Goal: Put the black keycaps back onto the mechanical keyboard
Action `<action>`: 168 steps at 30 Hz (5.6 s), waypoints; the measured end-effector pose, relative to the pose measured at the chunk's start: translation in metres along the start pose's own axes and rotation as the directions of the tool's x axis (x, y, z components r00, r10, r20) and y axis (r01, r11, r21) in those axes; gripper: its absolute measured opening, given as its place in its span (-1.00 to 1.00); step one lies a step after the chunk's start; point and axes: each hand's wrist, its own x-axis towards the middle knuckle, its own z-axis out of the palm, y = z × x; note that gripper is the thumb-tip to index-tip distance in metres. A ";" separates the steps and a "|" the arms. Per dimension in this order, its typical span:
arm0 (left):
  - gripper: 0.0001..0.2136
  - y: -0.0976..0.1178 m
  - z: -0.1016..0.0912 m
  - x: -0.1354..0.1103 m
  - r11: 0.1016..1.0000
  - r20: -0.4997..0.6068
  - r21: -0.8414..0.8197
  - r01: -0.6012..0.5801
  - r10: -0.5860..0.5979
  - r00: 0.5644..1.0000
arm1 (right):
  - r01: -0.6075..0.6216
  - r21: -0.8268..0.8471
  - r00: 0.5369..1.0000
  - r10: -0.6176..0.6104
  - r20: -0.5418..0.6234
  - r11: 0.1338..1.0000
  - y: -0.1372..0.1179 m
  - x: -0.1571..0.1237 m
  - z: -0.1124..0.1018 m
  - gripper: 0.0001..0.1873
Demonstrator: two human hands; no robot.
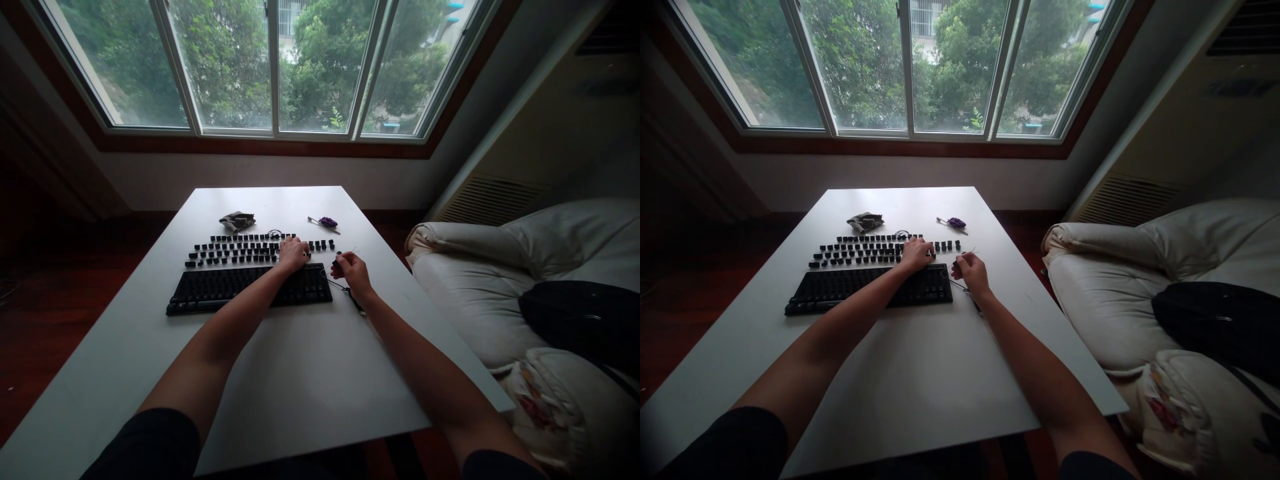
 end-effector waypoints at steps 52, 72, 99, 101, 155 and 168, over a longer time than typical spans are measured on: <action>-0.80 -0.018 -0.036 -0.079 0.987 -0.063 -0.050 -0.154 0.151 0.987 | 0.117 -0.069 0.931 -0.085 0.354 0.991 -0.008 -0.005 0.002 -0.65; -0.73 -0.170 -0.131 -0.183 0.999 -0.154 0.019 0.046 -0.042 0.987 | 0.169 -0.164 0.932 -0.103 0.349 0.972 -0.004 -0.022 0.032 -0.64; -0.59 -0.270 -0.139 -0.248 0.906 0.050 -0.315 0.284 -0.283 0.958 | 0.153 -0.034 0.649 -0.075 0.757 0.988 -0.001 -0.057 0.275 -0.72; -0.64 -0.272 -0.147 -0.253 0.898 0.107 -0.350 0.266 -0.244 0.964 | 0.245 -0.062 0.647 -0.116 0.753 0.967 -0.002 -0.059 0.299 -0.78; -0.59 -0.284 -0.149 -0.264 0.857 0.284 -0.496 0.141 0.007 0.959 | 0.184 -0.358 0.575 0.195 0.794 0.915 0.019 -0.037 0.362 -0.86; -0.60 -0.281 -0.148 -0.264 0.867 0.270 -0.485 0.118 0.020 0.963 | 0.797 -0.284 0.400 -0.113 0.910 0.534 -0.015 -0.066 0.346 -0.81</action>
